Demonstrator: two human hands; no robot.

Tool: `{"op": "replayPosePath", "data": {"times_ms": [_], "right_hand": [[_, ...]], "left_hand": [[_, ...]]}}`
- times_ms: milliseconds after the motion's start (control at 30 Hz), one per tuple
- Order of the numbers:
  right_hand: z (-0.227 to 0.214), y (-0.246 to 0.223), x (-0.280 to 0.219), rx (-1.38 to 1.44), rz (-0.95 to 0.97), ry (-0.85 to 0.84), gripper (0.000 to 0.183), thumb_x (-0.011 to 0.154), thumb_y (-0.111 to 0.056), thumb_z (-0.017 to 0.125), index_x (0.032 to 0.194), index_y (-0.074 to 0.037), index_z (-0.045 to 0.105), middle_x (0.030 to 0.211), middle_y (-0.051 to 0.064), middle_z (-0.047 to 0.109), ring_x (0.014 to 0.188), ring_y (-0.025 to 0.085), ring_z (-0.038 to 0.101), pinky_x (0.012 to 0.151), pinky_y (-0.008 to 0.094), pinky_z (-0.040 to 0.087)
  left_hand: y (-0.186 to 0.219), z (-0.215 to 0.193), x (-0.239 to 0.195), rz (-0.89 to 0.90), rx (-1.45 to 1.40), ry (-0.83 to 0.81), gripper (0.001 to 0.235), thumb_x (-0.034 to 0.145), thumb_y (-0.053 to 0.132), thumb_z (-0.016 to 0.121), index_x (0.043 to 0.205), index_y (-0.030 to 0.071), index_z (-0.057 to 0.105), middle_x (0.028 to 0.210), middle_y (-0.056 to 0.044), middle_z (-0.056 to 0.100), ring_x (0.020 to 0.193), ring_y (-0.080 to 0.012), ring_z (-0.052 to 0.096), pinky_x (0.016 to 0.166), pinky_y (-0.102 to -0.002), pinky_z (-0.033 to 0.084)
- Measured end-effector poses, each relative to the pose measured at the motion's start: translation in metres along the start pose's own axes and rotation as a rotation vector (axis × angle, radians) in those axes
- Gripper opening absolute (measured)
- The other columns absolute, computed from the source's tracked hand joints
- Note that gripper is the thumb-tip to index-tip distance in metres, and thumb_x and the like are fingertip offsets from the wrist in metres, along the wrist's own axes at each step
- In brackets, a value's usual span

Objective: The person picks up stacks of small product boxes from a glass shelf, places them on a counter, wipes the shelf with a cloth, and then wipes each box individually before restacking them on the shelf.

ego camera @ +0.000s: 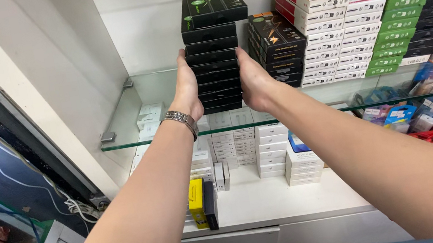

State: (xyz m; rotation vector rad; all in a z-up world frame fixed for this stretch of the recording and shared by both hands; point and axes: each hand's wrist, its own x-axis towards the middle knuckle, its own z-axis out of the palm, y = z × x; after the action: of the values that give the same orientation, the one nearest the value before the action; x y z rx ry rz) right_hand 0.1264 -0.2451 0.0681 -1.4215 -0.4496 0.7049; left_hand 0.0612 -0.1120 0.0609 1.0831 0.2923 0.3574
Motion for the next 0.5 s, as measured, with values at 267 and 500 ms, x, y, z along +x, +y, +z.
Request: {"op": "replayPosePath", "data": {"times_ms": [267,500], "right_hand": [[-0.027,0.002,-0.06,0.04,-0.097,-0.092,0.067,0.1,-0.053,0.024,0.152,-0.016,0.045,0.158,0.007,0.049,0.145,0.022,0.042,0.118,0.041,0.027],[-0.082,0.008,-0.125,0.037,-0.047,-0.175,0.071,0.101,-0.054,0.021,0.154,-0.013,0.042,0.158,0.006,0.047,0.144,0.021,0.043,0.119,0.039,0.028]], "left_hand": [[-0.026,0.051,-0.059,0.123,-0.088,0.118,0.082,0.093,0.067,0.026,0.145,0.01,0.053,0.135,-0.014,0.066,0.122,-0.0263,0.066,0.1,-0.043,0.055],[-0.068,0.13,-0.13,0.2,-0.177,0.362,0.083,0.091,0.067,0.035,0.133,0.002,0.064,0.126,-0.013,0.071,0.113,-0.0245,0.071,0.092,-0.039,0.057]]}}
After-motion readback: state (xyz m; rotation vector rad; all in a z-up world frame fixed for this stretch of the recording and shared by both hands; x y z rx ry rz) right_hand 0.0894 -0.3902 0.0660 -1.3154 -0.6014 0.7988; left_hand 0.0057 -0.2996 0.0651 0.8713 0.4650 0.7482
